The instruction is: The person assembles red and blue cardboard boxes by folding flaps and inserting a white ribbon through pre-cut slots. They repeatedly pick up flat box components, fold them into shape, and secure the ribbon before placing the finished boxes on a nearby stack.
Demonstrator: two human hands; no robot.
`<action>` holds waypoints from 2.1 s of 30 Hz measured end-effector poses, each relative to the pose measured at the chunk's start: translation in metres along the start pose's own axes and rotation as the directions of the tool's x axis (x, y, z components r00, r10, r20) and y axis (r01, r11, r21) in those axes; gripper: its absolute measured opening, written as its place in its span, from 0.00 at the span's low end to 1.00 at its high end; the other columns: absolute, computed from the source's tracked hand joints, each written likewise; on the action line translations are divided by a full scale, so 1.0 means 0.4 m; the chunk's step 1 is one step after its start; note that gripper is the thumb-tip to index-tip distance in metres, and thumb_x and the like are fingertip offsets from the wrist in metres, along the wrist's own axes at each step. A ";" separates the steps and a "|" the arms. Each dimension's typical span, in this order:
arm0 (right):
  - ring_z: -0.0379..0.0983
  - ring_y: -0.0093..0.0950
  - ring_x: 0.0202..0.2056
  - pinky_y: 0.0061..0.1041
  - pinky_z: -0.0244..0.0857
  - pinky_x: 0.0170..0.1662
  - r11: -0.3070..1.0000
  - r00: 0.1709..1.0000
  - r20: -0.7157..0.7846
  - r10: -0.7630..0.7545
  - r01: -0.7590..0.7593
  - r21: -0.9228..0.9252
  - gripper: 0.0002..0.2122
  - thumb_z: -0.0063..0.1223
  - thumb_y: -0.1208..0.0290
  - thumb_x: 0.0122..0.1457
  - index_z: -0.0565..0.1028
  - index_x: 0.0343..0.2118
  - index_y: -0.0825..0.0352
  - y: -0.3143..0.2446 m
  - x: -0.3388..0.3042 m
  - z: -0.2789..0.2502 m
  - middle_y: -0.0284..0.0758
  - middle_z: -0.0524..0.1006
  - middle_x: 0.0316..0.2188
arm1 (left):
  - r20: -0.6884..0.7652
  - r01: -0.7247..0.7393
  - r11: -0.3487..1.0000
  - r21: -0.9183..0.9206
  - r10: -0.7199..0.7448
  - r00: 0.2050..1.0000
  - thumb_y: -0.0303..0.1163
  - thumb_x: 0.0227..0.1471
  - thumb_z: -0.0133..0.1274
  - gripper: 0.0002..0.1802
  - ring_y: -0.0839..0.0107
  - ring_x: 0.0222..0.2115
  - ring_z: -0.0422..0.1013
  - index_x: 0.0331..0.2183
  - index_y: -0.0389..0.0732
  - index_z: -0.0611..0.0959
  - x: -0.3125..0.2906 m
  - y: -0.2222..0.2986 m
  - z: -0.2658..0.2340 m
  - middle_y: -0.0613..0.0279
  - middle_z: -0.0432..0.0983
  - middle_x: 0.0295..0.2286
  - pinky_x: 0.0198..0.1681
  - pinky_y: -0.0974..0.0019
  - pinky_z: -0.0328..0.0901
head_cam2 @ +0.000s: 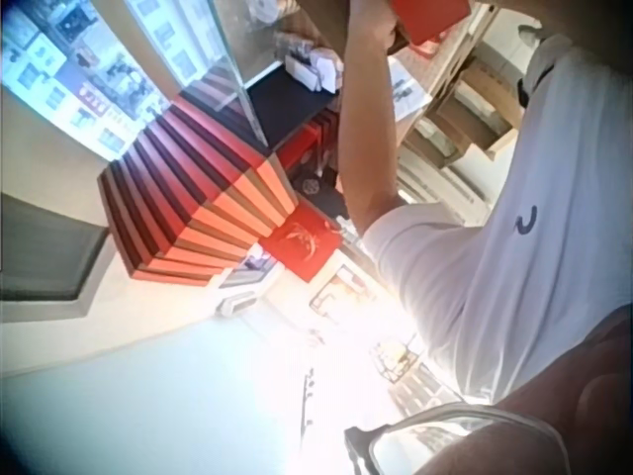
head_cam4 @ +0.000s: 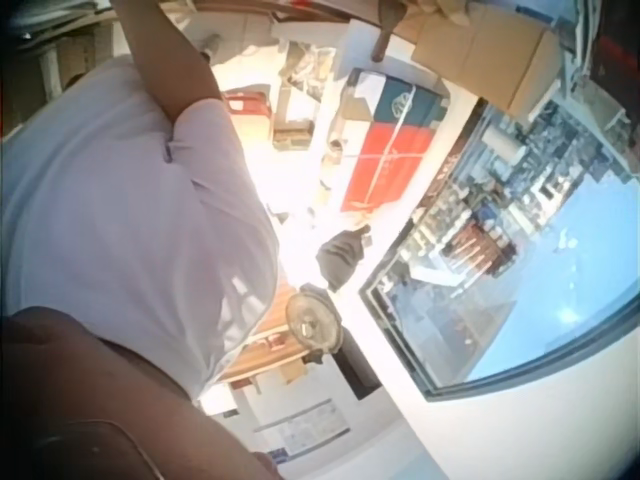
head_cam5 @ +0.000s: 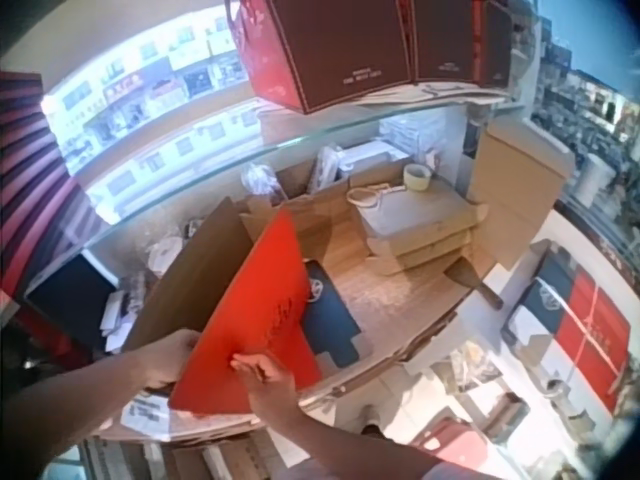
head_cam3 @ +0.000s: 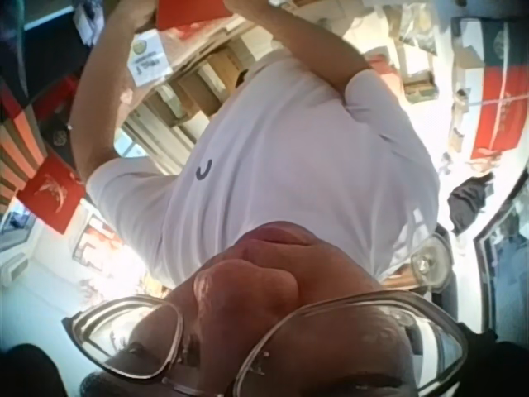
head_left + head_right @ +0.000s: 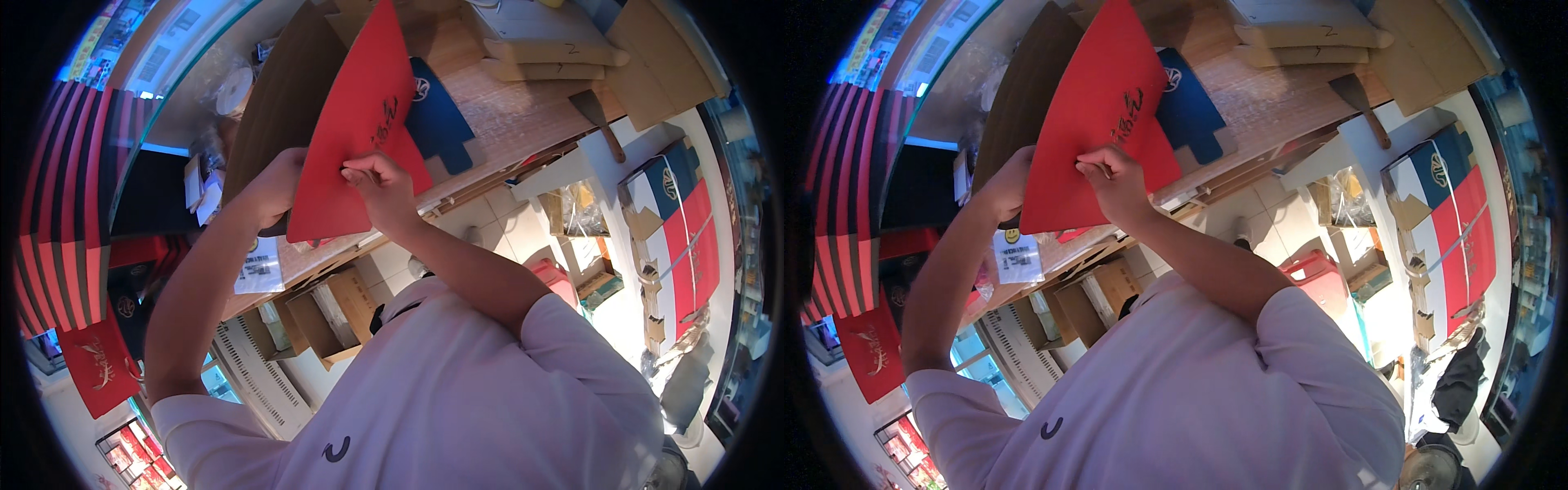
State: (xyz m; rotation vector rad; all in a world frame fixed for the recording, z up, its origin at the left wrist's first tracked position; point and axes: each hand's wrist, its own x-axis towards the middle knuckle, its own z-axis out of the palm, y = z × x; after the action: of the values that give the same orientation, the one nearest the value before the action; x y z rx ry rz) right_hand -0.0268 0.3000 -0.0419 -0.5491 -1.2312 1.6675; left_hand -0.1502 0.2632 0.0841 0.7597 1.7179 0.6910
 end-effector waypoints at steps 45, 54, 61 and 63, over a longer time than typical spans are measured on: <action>0.72 0.28 0.29 0.21 0.68 0.27 0.890 0.962 0.272 0.028 -0.148 0.431 0.12 0.52 0.69 0.54 0.69 0.41 0.66 -0.375 0.017 -0.759 0.40 0.74 0.31 | -0.270 -0.042 0.703 0.710 0.327 0.906 0.29 0.49 0.51 0.08 0.78 0.17 0.54 0.27 0.34 0.74 -0.160 0.070 0.040 0.62 0.61 0.15 0.21 0.73 0.53; 0.67 0.23 0.38 0.26 0.59 0.46 0.793 0.981 0.129 -0.147 0.039 0.608 0.19 0.44 0.70 0.58 0.60 0.53 0.66 -0.373 0.142 -0.597 0.32 0.72 0.37 | -0.305 -0.036 0.671 0.740 0.383 0.872 0.30 0.47 0.53 0.08 0.74 0.16 0.61 0.27 0.35 0.74 -0.168 0.058 0.076 0.58 0.65 0.16 0.21 0.71 0.57; 0.67 0.18 0.29 0.20 0.62 0.35 0.682 0.900 0.434 -0.049 -0.287 0.673 0.12 0.39 0.71 0.61 0.65 0.46 0.67 -0.268 0.182 -0.592 0.32 0.73 0.32 | -0.294 -0.021 0.454 0.891 0.611 0.735 0.30 0.45 0.51 0.06 0.58 0.24 0.69 0.28 0.38 0.75 -0.165 0.034 0.116 0.58 0.68 0.24 0.25 0.64 0.64; 0.70 0.20 0.31 0.21 0.65 0.35 0.843 0.909 0.377 0.175 -0.337 0.420 0.10 0.40 0.70 0.60 0.69 0.41 0.67 -0.247 0.164 -0.546 0.34 0.74 0.34 | -0.308 -0.010 0.448 0.894 0.628 0.714 0.31 0.46 0.51 0.07 0.59 0.25 0.69 0.28 0.39 0.75 -0.162 0.041 0.134 0.58 0.69 0.24 0.26 0.63 0.64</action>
State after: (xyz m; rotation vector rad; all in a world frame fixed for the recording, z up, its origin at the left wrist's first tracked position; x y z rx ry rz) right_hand 0.1589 0.4645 -0.0263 -0.1338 -0.9340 2.2766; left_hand -0.0820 0.2272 0.1217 1.8026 2.6024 0.2870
